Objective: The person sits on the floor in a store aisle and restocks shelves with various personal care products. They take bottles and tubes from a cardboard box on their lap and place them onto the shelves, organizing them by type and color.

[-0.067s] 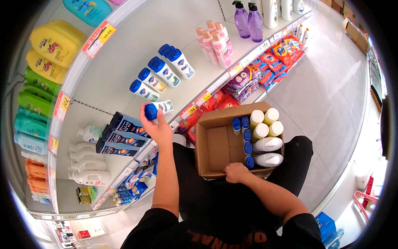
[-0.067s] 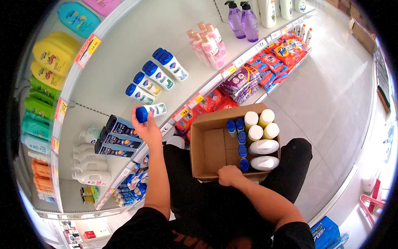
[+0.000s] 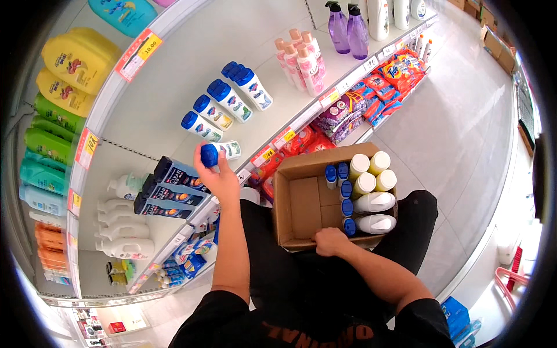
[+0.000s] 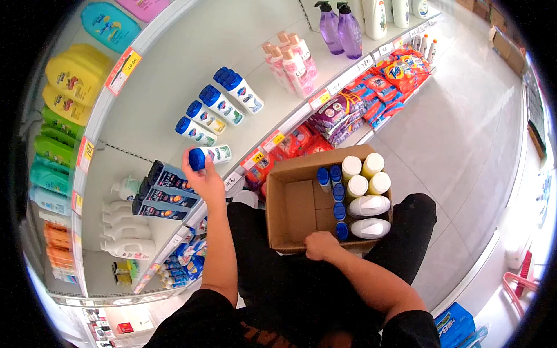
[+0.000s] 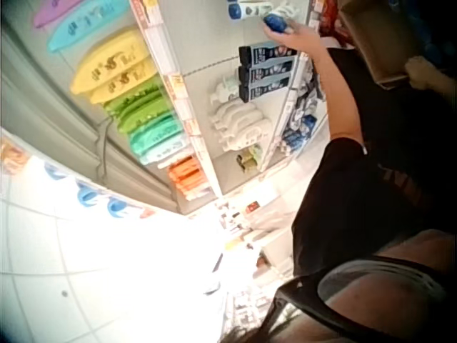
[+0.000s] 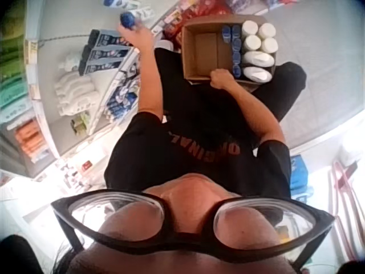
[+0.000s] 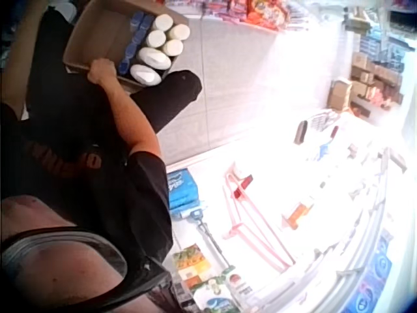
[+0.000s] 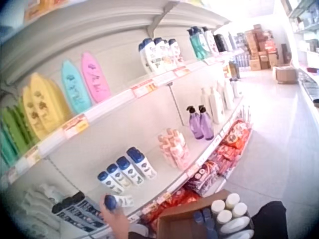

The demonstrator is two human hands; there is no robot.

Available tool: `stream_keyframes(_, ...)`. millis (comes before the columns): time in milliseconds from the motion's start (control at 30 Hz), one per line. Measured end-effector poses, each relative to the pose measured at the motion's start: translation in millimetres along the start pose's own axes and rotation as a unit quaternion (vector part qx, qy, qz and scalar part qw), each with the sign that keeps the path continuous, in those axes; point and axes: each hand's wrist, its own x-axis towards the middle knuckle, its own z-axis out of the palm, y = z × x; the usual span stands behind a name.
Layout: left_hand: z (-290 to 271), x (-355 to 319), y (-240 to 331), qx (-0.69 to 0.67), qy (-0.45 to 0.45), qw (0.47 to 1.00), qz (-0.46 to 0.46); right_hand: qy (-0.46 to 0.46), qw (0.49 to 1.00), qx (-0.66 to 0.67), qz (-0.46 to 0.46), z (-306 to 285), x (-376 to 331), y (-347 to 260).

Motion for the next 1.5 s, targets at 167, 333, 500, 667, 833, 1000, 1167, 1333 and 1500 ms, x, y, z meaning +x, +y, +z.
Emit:
stream_keyframes(167,6,25,-21,-0.002,0.023,1.0,-0.016,0.002,1.0,0.014,-0.005,-1,0,-1)
stream_keyframes(333,9,41,-50,-0.021,0.018,0.999,-0.042,0.001,1.0,0.003,0.002,9,7,5)
stream_keyframes(500,18,28,-68,0.007,-0.035,0.989,-0.142,0.008,1.0,0.004,-0.001,2,1,2)
stream_keyframes(667,12,21,-90,0.12,-0.025,0.986,-0.109,-0.031,0.999,-0.005,0.017,1,4,1)
stream_keyframes(833,13,19,-94,0.132,0.03,0.984,-0.113,-0.037,0.999,-0.003,0.012,-6,2,-3)
stream_keyframes(1000,16,20,-91,0.188,0.036,0.972,-0.135,-0.065,0.997,0.003,0.033,-9,1,-5)
stream_keyframes(1167,18,20,-89,0.217,0.06,0.962,-0.155,0.001,1.0,0.026,0.007,1,0,0)
stream_keyframes(1333,13,20,-92,0.238,0.103,0.955,-0.147,-0.015,1.0,0.022,0.008,0,1,-1)
stream_keyframes(1500,19,16,-66,0.26,0.044,0.951,-0.164,-0.009,1.0,0.016,0.011,-2,0,-1)
